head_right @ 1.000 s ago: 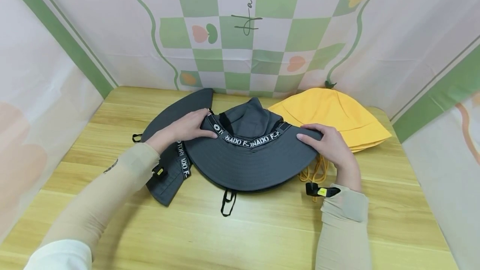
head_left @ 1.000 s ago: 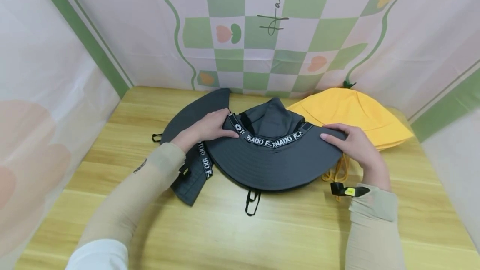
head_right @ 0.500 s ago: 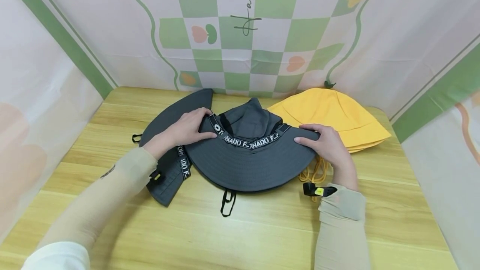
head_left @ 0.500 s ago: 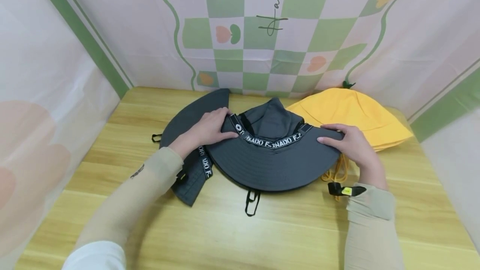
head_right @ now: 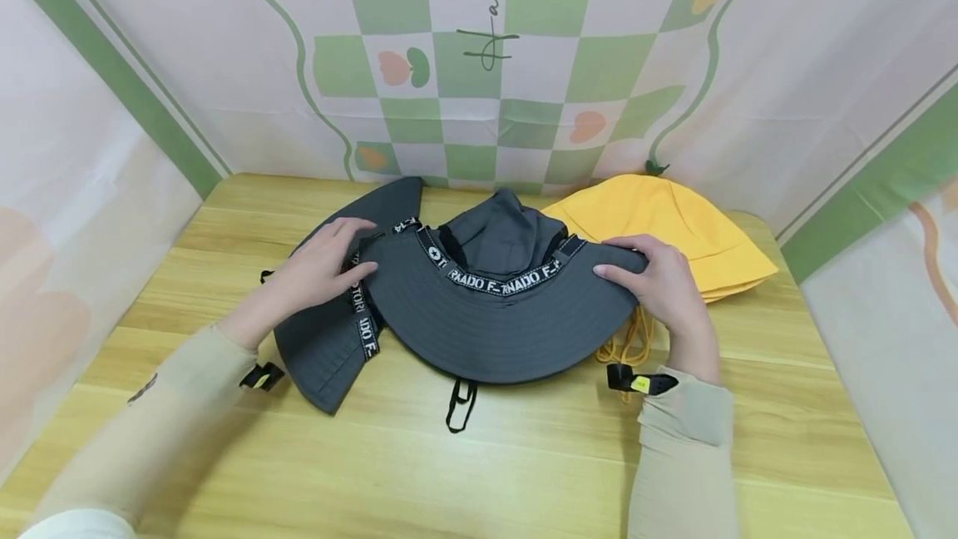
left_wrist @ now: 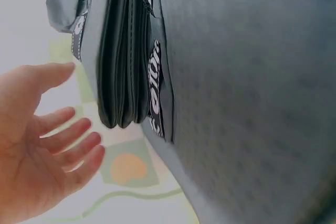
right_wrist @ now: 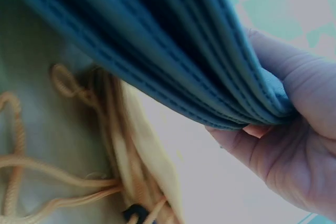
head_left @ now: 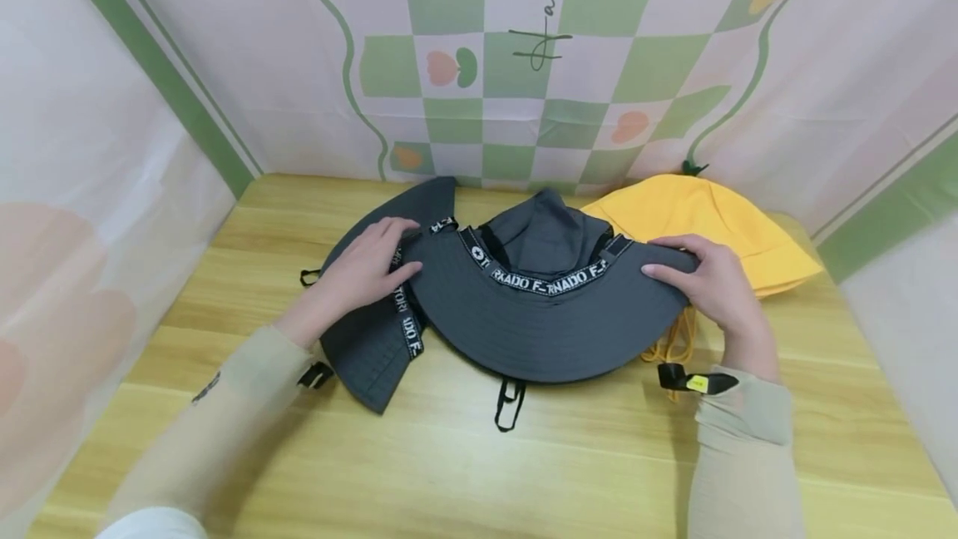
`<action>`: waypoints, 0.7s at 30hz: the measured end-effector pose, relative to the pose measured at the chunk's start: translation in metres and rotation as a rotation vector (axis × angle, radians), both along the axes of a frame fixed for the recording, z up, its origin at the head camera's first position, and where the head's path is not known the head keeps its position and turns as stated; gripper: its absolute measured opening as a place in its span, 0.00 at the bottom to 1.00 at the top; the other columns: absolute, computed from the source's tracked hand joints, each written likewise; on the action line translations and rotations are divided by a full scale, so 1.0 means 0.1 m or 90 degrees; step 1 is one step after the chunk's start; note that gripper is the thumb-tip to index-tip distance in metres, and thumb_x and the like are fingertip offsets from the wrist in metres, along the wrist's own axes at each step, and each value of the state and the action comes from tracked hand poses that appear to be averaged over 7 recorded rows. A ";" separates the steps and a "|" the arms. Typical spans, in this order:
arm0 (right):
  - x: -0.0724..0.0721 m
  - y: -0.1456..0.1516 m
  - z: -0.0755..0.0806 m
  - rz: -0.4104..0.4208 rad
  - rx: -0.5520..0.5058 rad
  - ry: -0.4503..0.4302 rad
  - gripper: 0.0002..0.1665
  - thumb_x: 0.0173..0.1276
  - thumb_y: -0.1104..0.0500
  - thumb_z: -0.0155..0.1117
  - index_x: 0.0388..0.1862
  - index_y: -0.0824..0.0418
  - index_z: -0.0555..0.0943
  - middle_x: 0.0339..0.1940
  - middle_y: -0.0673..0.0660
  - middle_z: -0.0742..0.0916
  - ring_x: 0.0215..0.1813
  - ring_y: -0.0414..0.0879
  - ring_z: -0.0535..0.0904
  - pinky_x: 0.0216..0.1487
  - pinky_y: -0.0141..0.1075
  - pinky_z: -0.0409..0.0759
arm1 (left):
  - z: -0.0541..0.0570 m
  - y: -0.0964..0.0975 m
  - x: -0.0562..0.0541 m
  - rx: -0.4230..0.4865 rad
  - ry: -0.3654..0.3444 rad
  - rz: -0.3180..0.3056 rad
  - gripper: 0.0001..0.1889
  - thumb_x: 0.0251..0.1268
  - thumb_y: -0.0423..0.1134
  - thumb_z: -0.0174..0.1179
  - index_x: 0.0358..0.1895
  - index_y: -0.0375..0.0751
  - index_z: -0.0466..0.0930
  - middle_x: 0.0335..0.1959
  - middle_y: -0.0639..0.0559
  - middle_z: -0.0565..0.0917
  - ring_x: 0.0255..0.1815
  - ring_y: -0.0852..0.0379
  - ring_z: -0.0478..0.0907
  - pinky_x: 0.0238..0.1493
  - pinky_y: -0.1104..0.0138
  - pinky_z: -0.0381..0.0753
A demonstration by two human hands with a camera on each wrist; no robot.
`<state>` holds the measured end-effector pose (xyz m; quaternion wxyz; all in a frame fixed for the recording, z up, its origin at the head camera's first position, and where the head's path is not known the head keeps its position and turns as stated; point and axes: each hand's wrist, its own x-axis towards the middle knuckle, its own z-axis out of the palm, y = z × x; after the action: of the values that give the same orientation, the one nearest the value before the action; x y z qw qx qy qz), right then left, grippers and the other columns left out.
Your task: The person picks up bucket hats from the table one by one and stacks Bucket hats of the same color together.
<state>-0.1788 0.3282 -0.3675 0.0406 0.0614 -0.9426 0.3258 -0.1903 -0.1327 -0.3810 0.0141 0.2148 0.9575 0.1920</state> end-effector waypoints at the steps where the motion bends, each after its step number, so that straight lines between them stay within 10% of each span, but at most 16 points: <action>1: 0.02 -0.01 0.02 -0.004 -0.002 0.014 0.25 0.64 0.47 0.74 0.56 0.56 0.85 0.56 0.62 0.86 0.57 0.43 0.78 0.54 0.21 0.65 | 0.00 -0.03 0.04 -0.010 -0.003 0.005 0.32 0.72 0.49 0.60 0.72 0.38 0.63 0.69 0.38 0.72 0.70 0.40 0.70 0.70 0.47 0.70; 7: 0.09 -0.05 0.13 -0.017 -0.016 0.066 0.23 0.62 0.49 0.75 0.55 0.55 0.86 0.53 0.61 0.87 0.50 0.17 0.67 0.54 0.18 0.62 | -0.01 -0.10 0.32 -0.092 -0.056 0.056 0.42 0.67 0.58 0.62 0.73 0.32 0.61 0.69 0.33 0.71 0.68 0.36 0.71 0.65 0.45 0.74; 15: 0.15 -0.07 0.18 -0.019 -0.027 0.074 0.23 0.62 0.51 0.75 0.54 0.56 0.85 0.52 0.61 0.86 0.50 0.16 0.67 0.54 0.16 0.61 | -0.09 0.00 0.59 -0.209 -0.154 0.075 0.64 0.47 0.74 0.67 0.77 0.29 0.53 0.72 0.29 0.65 0.70 0.31 0.68 0.61 0.43 0.76; 21: 0.18 -0.12 0.24 -0.011 -0.044 0.088 0.21 0.62 0.53 0.76 0.53 0.56 0.86 0.52 0.60 0.86 0.51 0.17 0.68 0.55 0.15 0.61 | -0.13 0.06 0.67 -0.250 -0.185 0.043 0.61 0.53 0.69 0.68 0.78 0.31 0.50 0.75 0.28 0.60 0.72 0.30 0.65 0.63 0.44 0.76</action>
<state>-0.1608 0.3166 -0.3438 0.1102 0.0739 -0.9263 0.3527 -0.1233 -0.1270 -0.3941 0.1870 0.1458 0.9710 0.0315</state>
